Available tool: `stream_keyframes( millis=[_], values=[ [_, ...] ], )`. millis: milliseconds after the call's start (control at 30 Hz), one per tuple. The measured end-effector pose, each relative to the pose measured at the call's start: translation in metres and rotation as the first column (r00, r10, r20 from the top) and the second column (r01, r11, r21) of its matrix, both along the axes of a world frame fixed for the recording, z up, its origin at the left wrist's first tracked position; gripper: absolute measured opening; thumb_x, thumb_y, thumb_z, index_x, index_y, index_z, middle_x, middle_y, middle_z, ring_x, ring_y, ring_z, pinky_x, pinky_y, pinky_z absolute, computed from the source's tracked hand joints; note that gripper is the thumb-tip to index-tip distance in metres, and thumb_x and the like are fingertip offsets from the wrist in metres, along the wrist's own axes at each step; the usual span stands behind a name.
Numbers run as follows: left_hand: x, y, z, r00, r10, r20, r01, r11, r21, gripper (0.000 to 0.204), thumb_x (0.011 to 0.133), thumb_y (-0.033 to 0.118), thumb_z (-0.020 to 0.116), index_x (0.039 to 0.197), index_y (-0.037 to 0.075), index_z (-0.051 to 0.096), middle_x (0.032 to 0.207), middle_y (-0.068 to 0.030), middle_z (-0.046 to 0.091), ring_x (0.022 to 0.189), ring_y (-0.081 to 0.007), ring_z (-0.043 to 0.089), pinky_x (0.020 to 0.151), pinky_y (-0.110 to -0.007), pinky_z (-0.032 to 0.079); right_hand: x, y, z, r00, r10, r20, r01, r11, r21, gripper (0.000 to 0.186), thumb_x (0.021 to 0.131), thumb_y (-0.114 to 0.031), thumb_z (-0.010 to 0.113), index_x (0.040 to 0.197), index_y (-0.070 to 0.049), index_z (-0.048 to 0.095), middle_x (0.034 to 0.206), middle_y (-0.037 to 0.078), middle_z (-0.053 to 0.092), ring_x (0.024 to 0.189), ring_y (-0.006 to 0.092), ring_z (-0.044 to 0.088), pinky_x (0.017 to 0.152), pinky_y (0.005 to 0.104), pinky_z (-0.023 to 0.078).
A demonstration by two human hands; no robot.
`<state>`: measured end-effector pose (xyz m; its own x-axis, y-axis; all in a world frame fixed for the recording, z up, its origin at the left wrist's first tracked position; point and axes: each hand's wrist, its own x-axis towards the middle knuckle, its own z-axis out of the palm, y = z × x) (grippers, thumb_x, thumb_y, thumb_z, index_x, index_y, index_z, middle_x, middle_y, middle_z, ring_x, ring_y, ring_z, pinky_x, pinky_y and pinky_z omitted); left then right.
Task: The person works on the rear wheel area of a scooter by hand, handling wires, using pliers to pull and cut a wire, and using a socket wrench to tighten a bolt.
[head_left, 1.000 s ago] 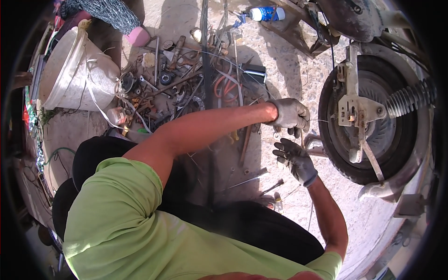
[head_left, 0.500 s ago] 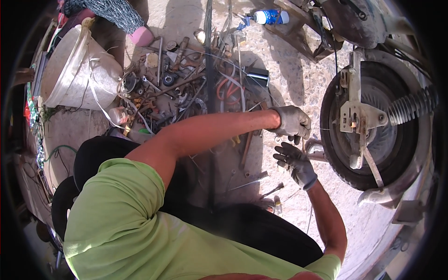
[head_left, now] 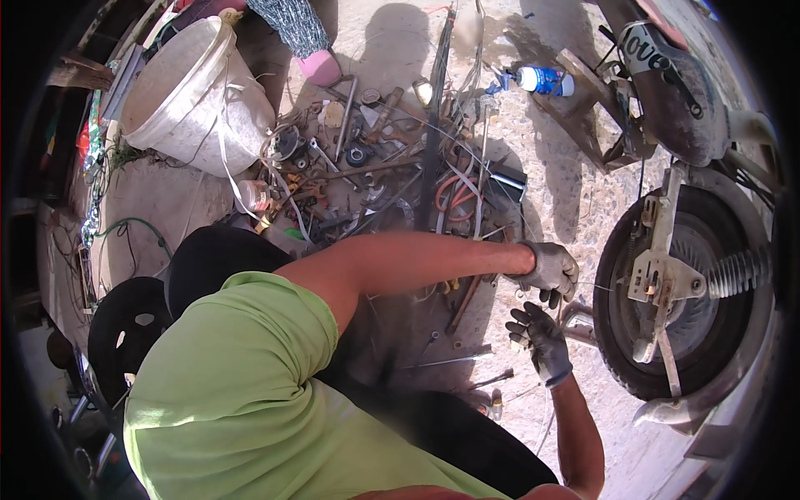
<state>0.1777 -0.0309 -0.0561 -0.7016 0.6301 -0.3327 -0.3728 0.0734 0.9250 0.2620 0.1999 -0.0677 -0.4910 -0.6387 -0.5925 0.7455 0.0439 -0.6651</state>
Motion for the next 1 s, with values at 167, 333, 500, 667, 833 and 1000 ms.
stream_keyframes(
  millis=[167, 333, 500, 667, 833, 1000],
  values=[
    [0.001, -0.003, -0.019, 0.994, 0.084, -0.077, -0.083, 0.996, 0.007, 0.012, 0.092, 0.014, 0.072, 0.1, 0.008, 0.077, 0.088, -0.0009, 0.077, 0.074, -0.0096, 0.07, 0.066, -0.028, 0.055, 0.004, 0.001, -0.011, 1.0, -0.004, 0.005, 0.004, 0.998, 0.067, 0.049, 0.103, -0.019, 0.062, 0.143, 0.005, 0.049, 0.128, 0.023, 0.066, 0.115, 0.0343, 0.067, 0.099, 0.0466, 0.053],
    [0.003, -0.001, -0.011, 0.995, -0.064, 0.07, 0.066, 0.997, -0.026, 0.012, 0.094, 0.015, 0.067, 0.1, 0.01, 0.076, 0.09, -0.0059, 0.078, 0.074, -0.0144, 0.072, 0.069, -0.03, 0.056, 0.004, 0.001, -0.006, 0.991, -0.026, -0.132, 0.038, 0.996, 0.083, 0.043, 0.105, -0.019, 0.058, 0.144, -0.002, 0.05, 0.124, 0.017, 0.068, 0.109, 0.0274, 0.07, 0.092, 0.039, 0.057],
    [0.01, 0.014, -0.028, 0.964, -0.134, -0.229, 0.069, 0.96, -0.27, 0.021, 0.084, 0.027, 0.071, 0.099, 0.014, 0.078, 0.094, -0.0063, 0.076, 0.089, -0.0211, 0.071, 0.08, -0.036, 0.054, -0.005, -0.004, 0.006, 0.991, -0.103, -0.091, 0.117, 0.98, 0.163, 0.047, 0.103, -0.024, 0.061, 0.142, 0.001, 0.05, 0.116, 0.014, 0.069, 0.099, 0.0231, 0.069, 0.086, 0.0355, 0.055],
    [0.007, 0.023, -0.034, 0.879, -0.162, -0.449, -0.016, 0.93, -0.367, 0.025, 0.082, 0.03, 0.072, 0.096, 0.011, 0.078, 0.095, -0.0115, 0.075, 0.09, -0.0294, 0.071, 0.078, -0.041, 0.054, -0.01, 0.006, 0.003, 0.976, -0.197, 0.088, 0.197, 0.98, 0.012, 0.036, 0.106, -0.018, 0.055, 0.134, 0.004, 0.051, 0.106, 0.014, 0.067, 0.084, 0.0181, 0.062, 0.073, 0.0305, 0.051],
    [0.006, 0.031, -0.029, 0.964, -0.174, -0.2, 0.114, 0.953, -0.279, 0.025, 0.092, 0.03, 0.072, 0.108, 0.012, 0.077, 0.102, -0.0038, 0.077, 0.094, -0.0147, 0.07, 0.084, -0.032, 0.054, -0.008, 0.003, 0.018, 0.962, -0.27, 0.023, 0.266, 0.956, 0.123, 0.035, 0.109, -0.018, 0.05, 0.133, 0.007, 0.05, 0.104, 0.01, 0.063, 0.079, 0.0138, 0.054, 0.069, 0.0284, 0.045],
    [-0.005, 0.032, -0.025, 0.987, 0.033, -0.154, -0.052, 0.991, -0.124, 0.025, 0.095, 0.03, 0.073, 0.111, 0.01, 0.077, 0.101, -0.0049, 0.077, 0.097, -0.0137, 0.07, 0.087, -0.031, 0.054, -0.006, 0.004, 0.018, 0.976, -0.22, 0.0, 0.218, 0.969, 0.115, 0.032, 0.106, -0.018, 0.055, 0.13, 0.003, 0.054, 0.105, 0.011, 0.066, 0.079, 0.0139, 0.055, 0.068, 0.0274, 0.044]
  ],
)
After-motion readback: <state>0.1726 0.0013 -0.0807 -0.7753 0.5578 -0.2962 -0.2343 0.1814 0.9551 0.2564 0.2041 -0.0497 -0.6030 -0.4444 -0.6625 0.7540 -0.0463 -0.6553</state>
